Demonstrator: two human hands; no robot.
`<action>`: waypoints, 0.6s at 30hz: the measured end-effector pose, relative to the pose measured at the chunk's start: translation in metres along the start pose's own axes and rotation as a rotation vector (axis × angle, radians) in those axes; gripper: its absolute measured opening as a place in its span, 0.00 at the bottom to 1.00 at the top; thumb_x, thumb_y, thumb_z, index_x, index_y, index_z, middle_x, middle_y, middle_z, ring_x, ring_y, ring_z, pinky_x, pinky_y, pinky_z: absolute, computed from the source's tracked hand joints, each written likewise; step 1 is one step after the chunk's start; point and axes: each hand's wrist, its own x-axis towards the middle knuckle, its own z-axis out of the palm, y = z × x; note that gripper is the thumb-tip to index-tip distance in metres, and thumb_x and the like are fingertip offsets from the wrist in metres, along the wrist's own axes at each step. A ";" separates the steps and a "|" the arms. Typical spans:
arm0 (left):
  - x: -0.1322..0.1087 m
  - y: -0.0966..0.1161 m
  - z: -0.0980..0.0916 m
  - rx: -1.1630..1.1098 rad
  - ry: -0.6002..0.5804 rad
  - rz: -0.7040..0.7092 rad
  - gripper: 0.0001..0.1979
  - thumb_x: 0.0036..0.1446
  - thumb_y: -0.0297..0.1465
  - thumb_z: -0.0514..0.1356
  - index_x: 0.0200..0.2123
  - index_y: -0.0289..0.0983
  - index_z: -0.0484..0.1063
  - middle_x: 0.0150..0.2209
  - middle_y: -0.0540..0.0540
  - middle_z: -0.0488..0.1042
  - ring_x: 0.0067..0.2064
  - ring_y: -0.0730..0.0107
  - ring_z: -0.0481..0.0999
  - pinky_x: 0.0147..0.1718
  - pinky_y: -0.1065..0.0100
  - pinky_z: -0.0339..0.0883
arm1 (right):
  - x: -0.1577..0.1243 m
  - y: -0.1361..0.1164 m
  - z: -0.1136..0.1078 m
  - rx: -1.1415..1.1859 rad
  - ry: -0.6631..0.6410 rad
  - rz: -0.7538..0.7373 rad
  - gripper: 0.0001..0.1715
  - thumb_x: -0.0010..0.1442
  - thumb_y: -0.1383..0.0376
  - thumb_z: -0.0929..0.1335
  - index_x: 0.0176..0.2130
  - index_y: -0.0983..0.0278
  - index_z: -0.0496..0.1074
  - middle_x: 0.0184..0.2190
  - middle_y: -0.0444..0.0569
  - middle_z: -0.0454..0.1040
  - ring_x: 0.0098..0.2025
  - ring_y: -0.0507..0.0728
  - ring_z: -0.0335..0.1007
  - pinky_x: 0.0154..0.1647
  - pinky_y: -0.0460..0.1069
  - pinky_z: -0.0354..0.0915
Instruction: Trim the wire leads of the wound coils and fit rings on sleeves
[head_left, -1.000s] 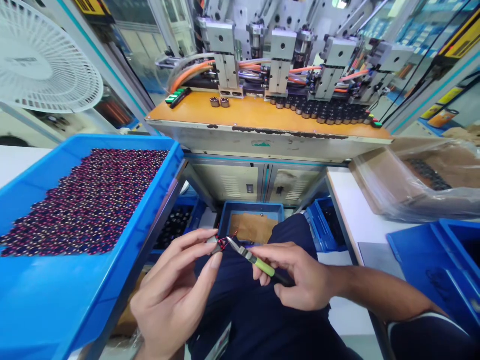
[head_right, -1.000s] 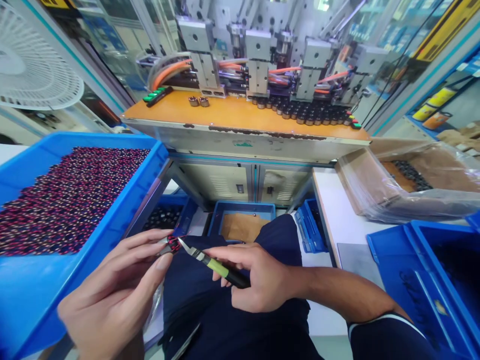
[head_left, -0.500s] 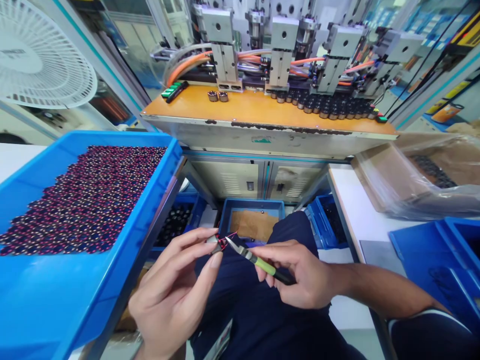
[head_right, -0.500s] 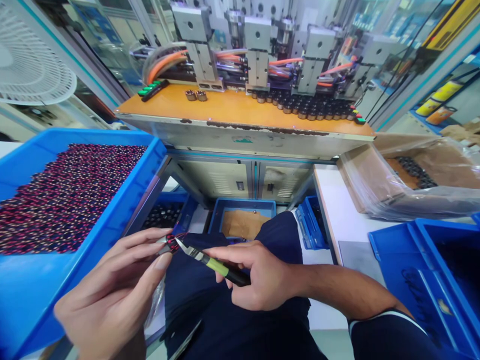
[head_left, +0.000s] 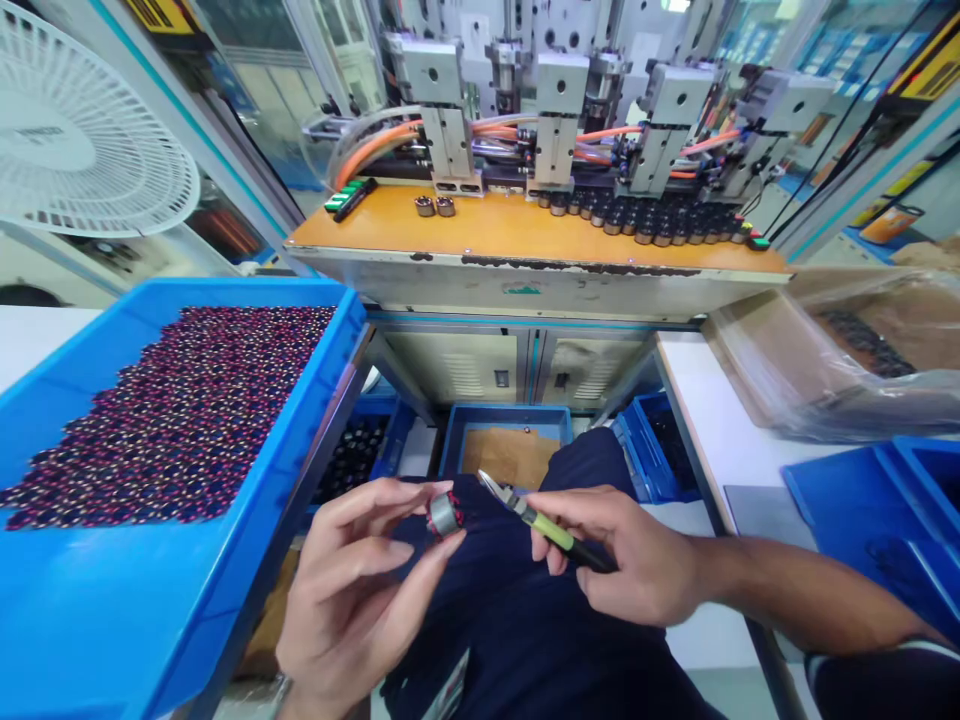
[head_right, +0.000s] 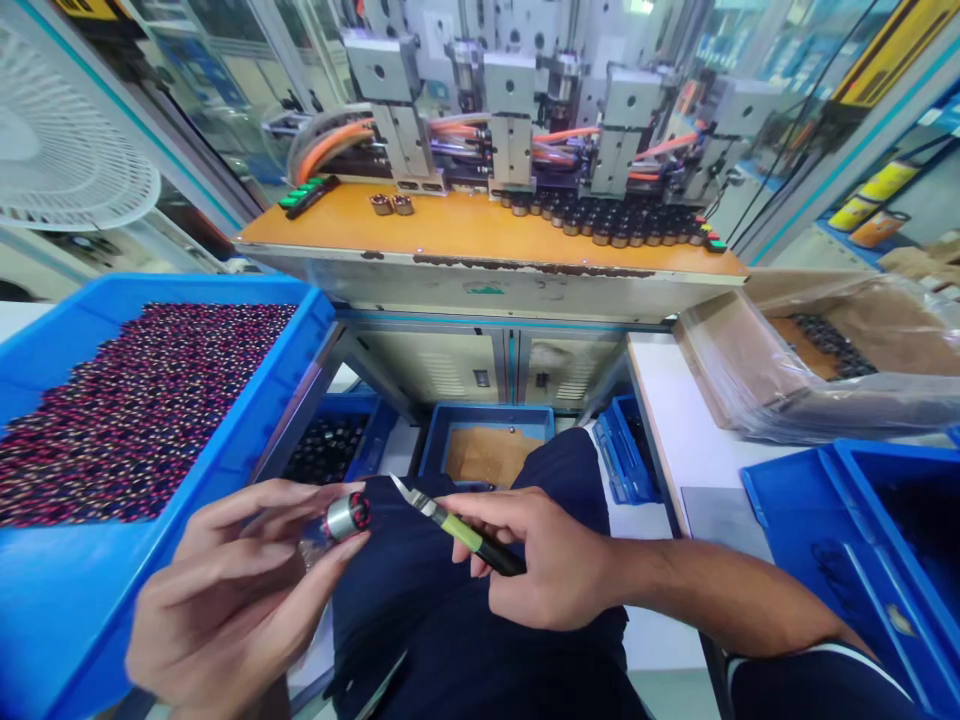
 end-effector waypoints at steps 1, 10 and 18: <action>0.001 -0.001 0.001 -0.031 0.001 0.011 0.27 0.42 0.07 0.65 0.41 0.38 0.69 0.51 0.46 0.73 0.46 0.63 0.82 0.43 0.64 0.81 | -0.002 -0.001 0.000 -0.005 -0.004 -0.019 0.45 0.48 0.78 0.63 0.64 0.60 0.62 0.41 0.49 0.70 0.37 0.51 0.69 0.40 0.48 0.69; -0.003 -0.006 0.000 -0.022 0.002 0.107 0.39 0.38 0.06 0.66 0.53 0.38 0.68 0.50 0.44 0.79 0.48 0.60 0.81 0.47 0.60 0.80 | -0.002 -0.004 0.005 -0.001 -0.030 -0.101 0.53 0.46 0.78 0.64 0.68 0.55 0.56 0.45 0.51 0.71 0.41 0.54 0.71 0.44 0.52 0.72; -0.010 -0.003 -0.003 -0.035 -0.006 0.022 0.35 0.41 0.08 0.66 0.51 0.40 0.68 0.48 0.45 0.80 0.47 0.61 0.82 0.45 0.62 0.80 | 0.000 -0.004 0.010 0.058 -0.035 -0.075 0.51 0.47 0.79 0.64 0.68 0.56 0.57 0.42 0.50 0.71 0.37 0.52 0.70 0.40 0.51 0.73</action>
